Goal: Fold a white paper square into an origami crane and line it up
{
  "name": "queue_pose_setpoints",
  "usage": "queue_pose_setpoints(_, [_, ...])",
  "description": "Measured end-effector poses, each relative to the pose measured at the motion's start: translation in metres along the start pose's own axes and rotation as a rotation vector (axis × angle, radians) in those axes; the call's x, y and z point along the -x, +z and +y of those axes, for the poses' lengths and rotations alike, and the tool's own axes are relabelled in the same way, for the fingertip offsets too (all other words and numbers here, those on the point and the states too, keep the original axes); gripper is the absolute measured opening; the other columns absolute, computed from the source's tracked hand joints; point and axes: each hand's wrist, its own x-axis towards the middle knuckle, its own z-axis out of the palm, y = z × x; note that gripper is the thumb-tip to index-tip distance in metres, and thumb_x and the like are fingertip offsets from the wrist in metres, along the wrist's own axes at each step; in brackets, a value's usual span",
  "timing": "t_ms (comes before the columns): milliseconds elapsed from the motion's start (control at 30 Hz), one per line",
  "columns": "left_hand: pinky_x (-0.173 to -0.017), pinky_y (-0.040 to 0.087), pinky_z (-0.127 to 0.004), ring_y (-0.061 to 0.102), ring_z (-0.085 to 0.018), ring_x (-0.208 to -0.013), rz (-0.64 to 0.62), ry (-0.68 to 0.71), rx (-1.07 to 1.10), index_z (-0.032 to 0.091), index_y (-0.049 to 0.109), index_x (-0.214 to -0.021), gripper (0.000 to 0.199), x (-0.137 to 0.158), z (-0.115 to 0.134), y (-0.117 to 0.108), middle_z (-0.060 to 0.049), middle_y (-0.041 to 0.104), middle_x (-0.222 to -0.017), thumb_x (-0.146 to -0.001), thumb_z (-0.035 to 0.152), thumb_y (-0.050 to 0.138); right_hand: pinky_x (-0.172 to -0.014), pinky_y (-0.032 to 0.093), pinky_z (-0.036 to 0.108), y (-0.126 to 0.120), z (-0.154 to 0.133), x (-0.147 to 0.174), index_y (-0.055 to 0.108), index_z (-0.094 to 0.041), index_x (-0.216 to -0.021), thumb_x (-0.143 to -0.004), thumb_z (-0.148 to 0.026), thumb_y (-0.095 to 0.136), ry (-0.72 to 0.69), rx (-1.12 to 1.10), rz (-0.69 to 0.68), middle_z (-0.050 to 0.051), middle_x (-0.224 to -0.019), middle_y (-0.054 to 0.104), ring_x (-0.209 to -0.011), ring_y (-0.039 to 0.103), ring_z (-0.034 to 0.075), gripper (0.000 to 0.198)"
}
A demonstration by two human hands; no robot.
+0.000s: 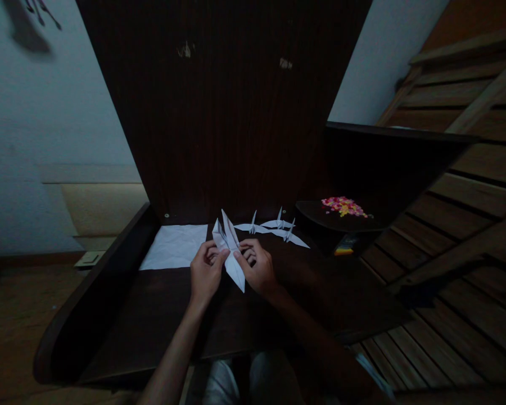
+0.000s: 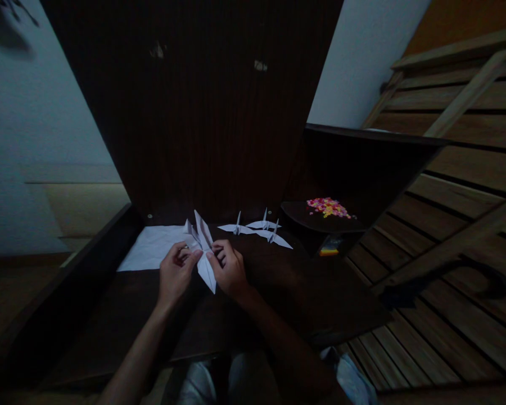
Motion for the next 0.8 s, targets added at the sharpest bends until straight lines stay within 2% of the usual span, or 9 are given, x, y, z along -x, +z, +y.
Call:
queue_pose_setpoints(133, [-0.056,0.045,-0.019,0.059,-0.011,-0.061,0.034,0.025,0.060,0.021,0.046,-0.087,0.027,0.001,-0.001,-0.001,0.005,0.058,-0.066,-0.073,0.028,0.069,-0.058,0.046,0.025,-0.005,-0.001,-0.002,0.065,-0.022,-0.095,-0.085,-0.028,0.057,-0.142,0.117,-0.063,0.004,-0.082,0.063,-0.061,0.054,0.013,0.014])
queue_pose_setpoints(267, [-0.058,0.046,-0.021,0.059,-0.011,-0.063,-0.019,0.101,-0.084,0.020,0.052,-0.082,0.019,0.002,-0.001,-0.006,0.003,0.057,-0.070,-0.076,0.029,0.067,-0.059,0.047,0.026,-0.009,-0.002,-0.007,0.064,-0.021,-0.101,-0.084,-0.028,0.058,-0.161,0.154,-0.030,0.004,-0.079,0.061,-0.061,0.054,0.013,0.019])
queue_pose_setpoints(467, [-0.066,0.050,-0.025,0.063,-0.015,-0.071,-0.106,0.206,-0.216,0.020,0.059,-0.088,0.016,0.002,0.001,-0.010,-0.001,0.065,-0.078,-0.079,0.031,0.065,-0.059,0.047,0.026,-0.013,-0.008,-0.012,0.064,-0.021,-0.105,-0.083,-0.021,0.055,-0.212,0.188,-0.096,0.002,-0.074,0.059,-0.060,0.052,0.014,0.024])
queue_pose_setpoints(600, [-0.069,0.051,-0.026,0.064,-0.015,-0.072,-0.173,0.240,-0.263,0.021,0.061,-0.097,0.020,0.002,0.002,-0.013,-0.001,0.067,-0.081,-0.079,0.030,0.065,-0.053,0.044,0.024,-0.014,-0.011,-0.013,0.066,-0.021,-0.095,-0.080,-0.019,0.056,-0.164,0.135,-0.108,0.001,-0.071,0.056,-0.055,0.050,0.011,0.019])
queue_pose_setpoints(700, [-0.069,0.051,-0.026,0.064,-0.015,-0.072,-0.228,0.259,-0.298,0.022,0.062,-0.102,0.025,0.001,0.003,-0.016,0.000,0.067,-0.082,-0.079,0.030,0.066,-0.048,0.042,0.022,-0.016,-0.011,-0.015,0.064,-0.019,-0.082,-0.077,-0.023,0.060,-0.068,0.073,-0.097,-0.001,-0.067,0.054,-0.052,0.048,0.010,0.007])
queue_pose_setpoints(800, [-0.068,0.052,-0.025,0.063,-0.013,-0.068,-0.256,0.292,-0.323,0.021,0.063,-0.103,0.028,0.002,0.004,-0.016,0.000,0.067,-0.081,-0.077,0.030,0.068,-0.044,0.039,0.020,-0.018,-0.008,-0.016,0.059,-0.019,-0.074,-0.075,-0.023,0.061,0.019,0.026,-0.109,-0.003,-0.060,0.051,-0.047,0.046,0.009,0.005])
